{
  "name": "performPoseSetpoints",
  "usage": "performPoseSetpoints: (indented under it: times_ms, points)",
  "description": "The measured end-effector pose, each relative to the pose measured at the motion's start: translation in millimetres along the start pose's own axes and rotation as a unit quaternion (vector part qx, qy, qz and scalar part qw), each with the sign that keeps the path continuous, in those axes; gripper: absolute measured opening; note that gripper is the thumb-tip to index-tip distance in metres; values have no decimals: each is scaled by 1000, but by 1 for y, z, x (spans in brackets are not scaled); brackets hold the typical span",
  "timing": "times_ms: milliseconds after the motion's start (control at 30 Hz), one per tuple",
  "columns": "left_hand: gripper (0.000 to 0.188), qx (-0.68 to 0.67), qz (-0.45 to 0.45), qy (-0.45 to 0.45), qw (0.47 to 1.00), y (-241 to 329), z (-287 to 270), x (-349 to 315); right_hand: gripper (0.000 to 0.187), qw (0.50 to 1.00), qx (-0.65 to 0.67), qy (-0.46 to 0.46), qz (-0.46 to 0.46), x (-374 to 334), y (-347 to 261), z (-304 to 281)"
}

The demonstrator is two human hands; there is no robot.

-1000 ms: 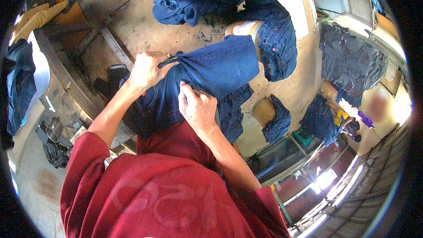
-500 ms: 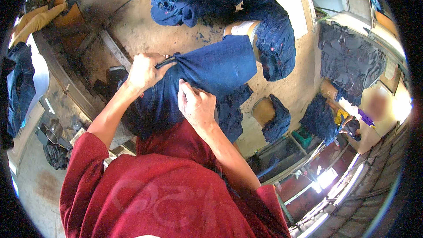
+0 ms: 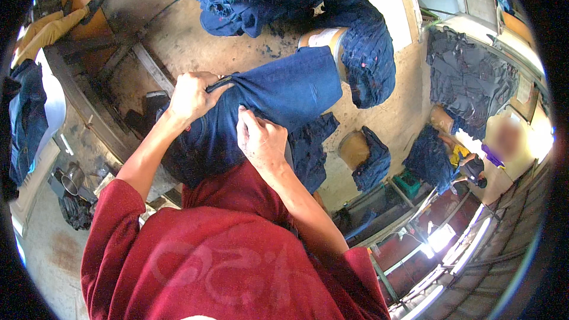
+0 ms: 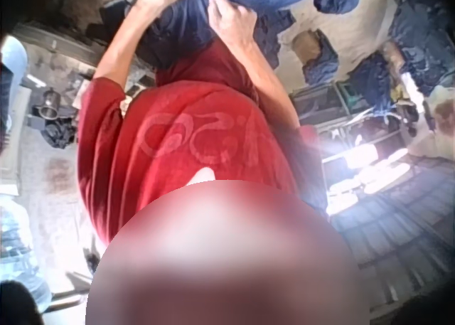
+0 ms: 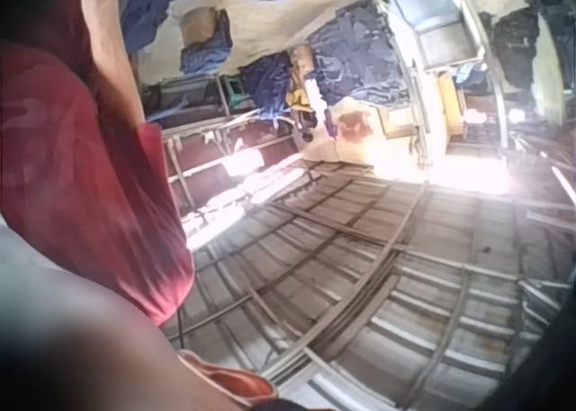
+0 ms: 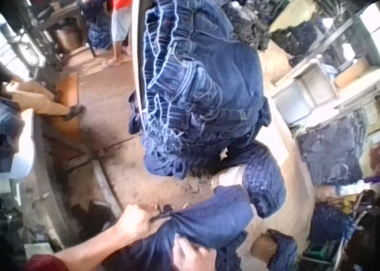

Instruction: The person repeatedly picks up folded denim jeans from a pile, places them on a cylindrical form, and uses a white marker to draw lines on the fabric. They then remove the jeans and place them on a separate pile, repeating the process with new jeans.

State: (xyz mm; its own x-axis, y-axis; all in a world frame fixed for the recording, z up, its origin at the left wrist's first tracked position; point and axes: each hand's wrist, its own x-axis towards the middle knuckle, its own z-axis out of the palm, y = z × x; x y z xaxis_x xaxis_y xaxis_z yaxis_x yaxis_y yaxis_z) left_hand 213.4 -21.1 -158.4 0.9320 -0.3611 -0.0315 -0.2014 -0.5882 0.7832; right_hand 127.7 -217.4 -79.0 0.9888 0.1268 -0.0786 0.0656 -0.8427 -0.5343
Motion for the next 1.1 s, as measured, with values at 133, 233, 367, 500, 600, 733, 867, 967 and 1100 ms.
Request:
performPoseSetpoints:
  times_ms: [133, 233, 367, 500, 600, 733, 867, 967, 1100]
  points:
    - [25, 19, -20, -27, 999, 0, -2, 1, 1, 1000, -18, 2, 3, -3, -1, 1]
    - [25, 30, -33, -49, 998, -2, -3, -1, 3, 1000, -27, -3, 1, -6, -1, 4]
    - [27, 19, 0, -5, 1000, -2, -1, 0, 6, 1000, -15, 4, 13, -7, -3, 5]
    - [35, 29, -30, -26, 999, 10, -14, 4, 7, 999, -1, -10, 43, -11, -3, -5]
    - [52, 109, -49, 32, 992, 35, -42, -16, 11, 983, 141, 58, 101, -22, 1, -28]
    - [88, 173, -250, 232, 924, 93, -66, -105, 37, 969, 141, 62, 191, -39, 23, -70]
    - [84, -10, -441, 233, 867, 122, -20, -161, 38, 978, 133, 44, 152, -46, 47, -88]
    - [39, -101, -441, 167, 876, 116, -3, -175, 18, 977, 168, 57, 123, -48, 57, -94]
    - [43, -644, -425, 171, 613, 105, -15, -177, 13, 971, 199, 72, 110, -52, 63, -104]
